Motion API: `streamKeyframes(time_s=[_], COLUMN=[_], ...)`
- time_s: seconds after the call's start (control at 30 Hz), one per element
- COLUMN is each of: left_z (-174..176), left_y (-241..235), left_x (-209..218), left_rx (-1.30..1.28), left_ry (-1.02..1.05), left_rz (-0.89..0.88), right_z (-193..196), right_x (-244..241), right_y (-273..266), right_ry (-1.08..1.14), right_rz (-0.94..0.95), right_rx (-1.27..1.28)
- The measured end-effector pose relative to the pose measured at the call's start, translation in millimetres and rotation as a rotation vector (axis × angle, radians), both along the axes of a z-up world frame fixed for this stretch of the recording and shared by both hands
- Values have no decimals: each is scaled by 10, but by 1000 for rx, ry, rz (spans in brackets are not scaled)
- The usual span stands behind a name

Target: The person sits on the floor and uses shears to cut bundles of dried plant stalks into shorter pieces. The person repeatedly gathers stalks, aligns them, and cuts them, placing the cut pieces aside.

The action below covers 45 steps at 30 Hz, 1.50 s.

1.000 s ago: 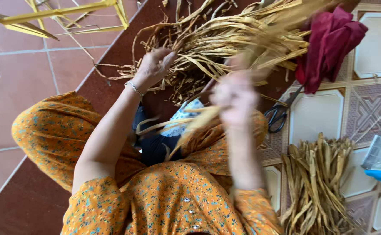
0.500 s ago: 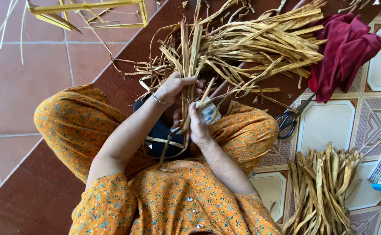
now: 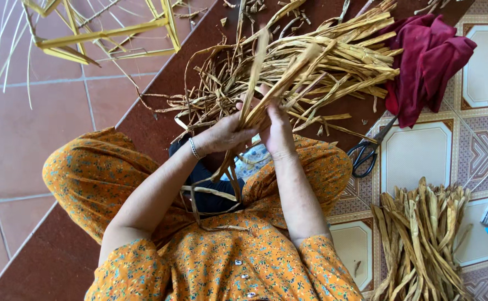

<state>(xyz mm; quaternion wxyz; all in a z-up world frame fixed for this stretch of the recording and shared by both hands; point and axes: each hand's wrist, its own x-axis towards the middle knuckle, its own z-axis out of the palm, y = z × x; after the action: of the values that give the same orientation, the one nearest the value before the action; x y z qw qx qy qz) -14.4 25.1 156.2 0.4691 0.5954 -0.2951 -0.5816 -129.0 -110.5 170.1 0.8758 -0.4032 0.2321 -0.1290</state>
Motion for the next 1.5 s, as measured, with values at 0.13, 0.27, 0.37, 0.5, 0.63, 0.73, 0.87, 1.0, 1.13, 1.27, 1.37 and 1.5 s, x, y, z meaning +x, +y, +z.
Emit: streamKeyframes(time_s=[0.13, 0.27, 0.37, 0.5, 0.63, 0.73, 0.87, 1.0, 1.13, 1.27, 1.37, 1.5], left_z=[-126, -250, -306, -335, -272, -169, -111, -172, -349, -487, -514, -408], left_y=[26, 13, 7, 112, 347, 481, 496, 487, 524, 663, 683, 524], left_x=[-34, -143, -197, -214, -165, -76, 79, 195, 273, 435, 443, 388], left_rx=[-113, -224, -131, 126, 164, 134, 189, 203, 256, 322, 310, 159], left_ry=[-241, -306, -13, 65, 98, 126, 154, 171, 57, 52, 58, 179], left_rz=[-17, 139, 242, 243, 221, 223, 262, 252, 147, 175, 368, 686], right_z=[71, 36, -79, -398, -779, -870, -747, -596, -518, -209, 253, 693], right_x=[57, 70, 89, 100, 130, 123, 74, -191, -615, -1267, -1557, -1387], right_y=[48, 147, 171, -71, -583, -975, -1440, -1951, -2832, -3707, -3958, -3035], right_ry=[49, 88, 118, 320, -75, 97, 165, 99, -88, -74, -235, -163], right_rz=[-76, -119, -147, -264, -290, -422, -571, -624, -881, -1123, -1038, -591], right_rx=[-20, -97, -76, 158, 217, 134, 156, -142, -180, -493, -350, -344])
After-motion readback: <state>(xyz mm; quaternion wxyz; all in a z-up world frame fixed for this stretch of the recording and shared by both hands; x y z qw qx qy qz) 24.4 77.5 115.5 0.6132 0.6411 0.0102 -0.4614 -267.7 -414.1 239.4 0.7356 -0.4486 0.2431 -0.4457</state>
